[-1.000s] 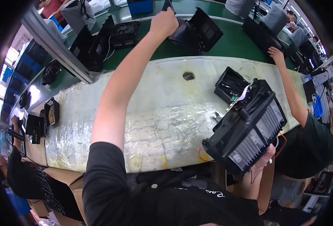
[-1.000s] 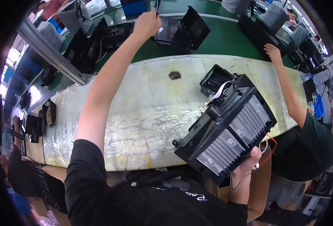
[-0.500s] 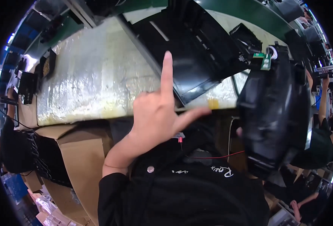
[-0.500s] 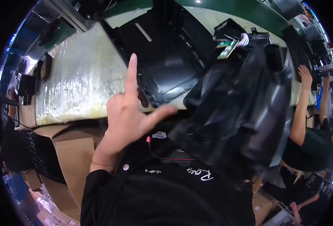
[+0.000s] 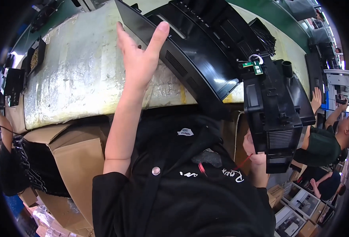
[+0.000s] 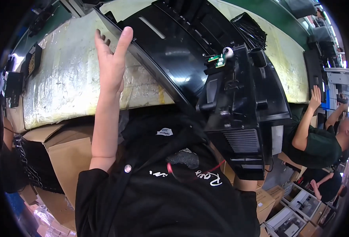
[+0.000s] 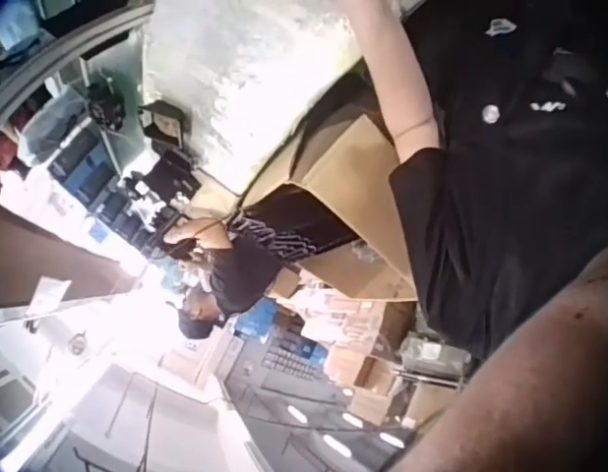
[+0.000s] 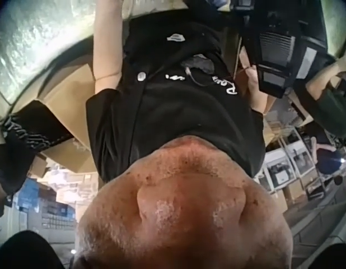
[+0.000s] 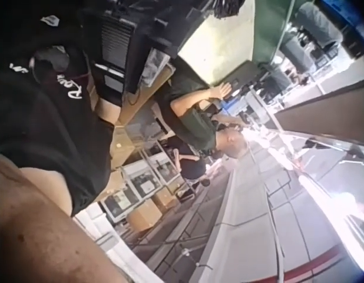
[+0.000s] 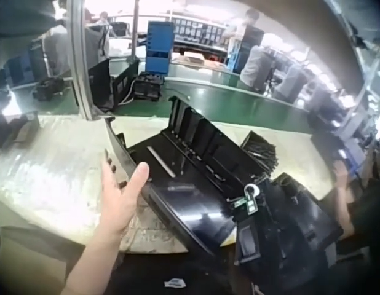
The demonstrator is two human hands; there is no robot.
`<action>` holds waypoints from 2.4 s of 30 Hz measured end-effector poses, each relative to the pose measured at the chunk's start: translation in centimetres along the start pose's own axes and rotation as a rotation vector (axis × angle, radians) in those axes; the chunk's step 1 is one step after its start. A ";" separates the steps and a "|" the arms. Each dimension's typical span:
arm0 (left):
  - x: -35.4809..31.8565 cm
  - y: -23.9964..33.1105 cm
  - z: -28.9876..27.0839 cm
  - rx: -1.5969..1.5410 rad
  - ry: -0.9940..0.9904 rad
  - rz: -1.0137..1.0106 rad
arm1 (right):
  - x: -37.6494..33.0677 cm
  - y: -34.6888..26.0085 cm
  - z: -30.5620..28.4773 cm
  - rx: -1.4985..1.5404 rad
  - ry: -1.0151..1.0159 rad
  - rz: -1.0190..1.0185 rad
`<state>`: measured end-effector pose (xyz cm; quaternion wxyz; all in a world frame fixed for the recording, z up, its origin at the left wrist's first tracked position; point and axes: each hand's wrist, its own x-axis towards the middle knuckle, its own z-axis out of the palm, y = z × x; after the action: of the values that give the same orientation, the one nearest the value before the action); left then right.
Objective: The person assembles cooling fan units by routing wires along the fan frames, securing the wires with zip ties, trimming the ties with pliers, and fitting the fans into plastic housings.
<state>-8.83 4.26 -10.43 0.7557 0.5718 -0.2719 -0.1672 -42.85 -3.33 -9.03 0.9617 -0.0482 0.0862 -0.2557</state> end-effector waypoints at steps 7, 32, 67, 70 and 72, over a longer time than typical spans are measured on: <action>0.2 -1.0 0.7 -0.375 0.003 -0.135 | 2.2 -3.8 1.2 -0.664 0.387 -0.322; -1.0 -0.4 0.1 -0.474 0.015 -0.337 | 10.7 2.5 0.0 -0.239 0.469 -0.200; -0.1 -2.3 0.6 -0.282 0.003 -0.389 | 10.3 -0.1 -2.2 -0.471 0.330 0.151; 0.0 -2.5 0.4 -0.283 0.014 -0.406 | 8.5 0.8 -1.8 -0.687 0.261 0.084; -0.3 -2.2 0.7 -0.311 0.019 -0.391 | 5.1 -1.5 -1.7 -0.698 0.237 0.297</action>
<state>-9.33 3.25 -12.44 0.7903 0.4921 -0.1199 -0.3447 -39.52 -7.22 -11.25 0.8974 -0.3293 0.2844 -0.0729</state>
